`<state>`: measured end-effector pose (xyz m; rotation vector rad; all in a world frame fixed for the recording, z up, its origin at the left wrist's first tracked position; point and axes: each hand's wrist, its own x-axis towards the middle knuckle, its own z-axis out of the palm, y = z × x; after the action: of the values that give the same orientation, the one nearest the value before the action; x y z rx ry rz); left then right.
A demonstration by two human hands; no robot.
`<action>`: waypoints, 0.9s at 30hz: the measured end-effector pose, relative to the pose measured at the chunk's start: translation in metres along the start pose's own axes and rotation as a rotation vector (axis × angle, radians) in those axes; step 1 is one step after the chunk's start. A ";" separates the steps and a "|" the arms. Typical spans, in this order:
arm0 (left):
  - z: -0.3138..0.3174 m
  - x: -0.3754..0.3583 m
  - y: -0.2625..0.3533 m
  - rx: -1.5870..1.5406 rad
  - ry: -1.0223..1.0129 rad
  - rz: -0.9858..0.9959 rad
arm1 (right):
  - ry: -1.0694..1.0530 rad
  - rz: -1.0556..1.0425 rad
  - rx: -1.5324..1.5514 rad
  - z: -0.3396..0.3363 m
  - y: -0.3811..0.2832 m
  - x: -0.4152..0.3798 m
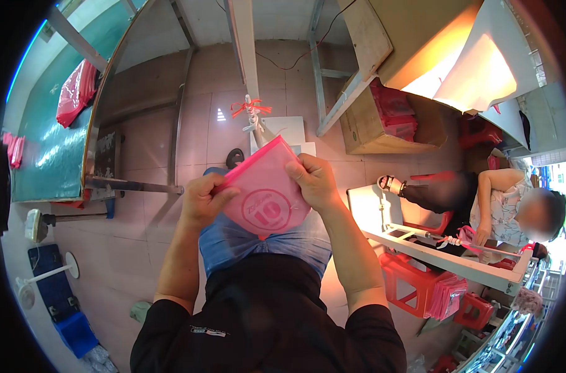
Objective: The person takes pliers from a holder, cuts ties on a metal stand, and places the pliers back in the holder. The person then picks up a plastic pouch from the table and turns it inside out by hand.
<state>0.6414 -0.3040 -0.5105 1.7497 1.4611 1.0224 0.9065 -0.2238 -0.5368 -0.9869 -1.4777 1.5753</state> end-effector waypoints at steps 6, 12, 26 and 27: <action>0.045 0.017 -0.007 -0.603 0.826 0.012 | 0.251 0.007 0.348 0.008 0.003 0.003; 0.070 -0.027 -0.003 -1.059 0.157 -0.439 | 0.358 -0.086 0.381 0.012 0.008 0.011; 0.044 0.018 -0.014 -0.468 0.563 -0.126 | 0.320 0.060 0.292 0.034 0.018 -0.008; 0.042 0.022 -0.018 -0.464 0.566 -0.120 | 0.316 0.053 0.296 0.027 0.018 -0.003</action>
<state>0.6708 -0.2790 -0.5430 1.0749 1.4642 1.7200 0.8831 -0.2392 -0.5532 -1.0493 -0.9794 1.5380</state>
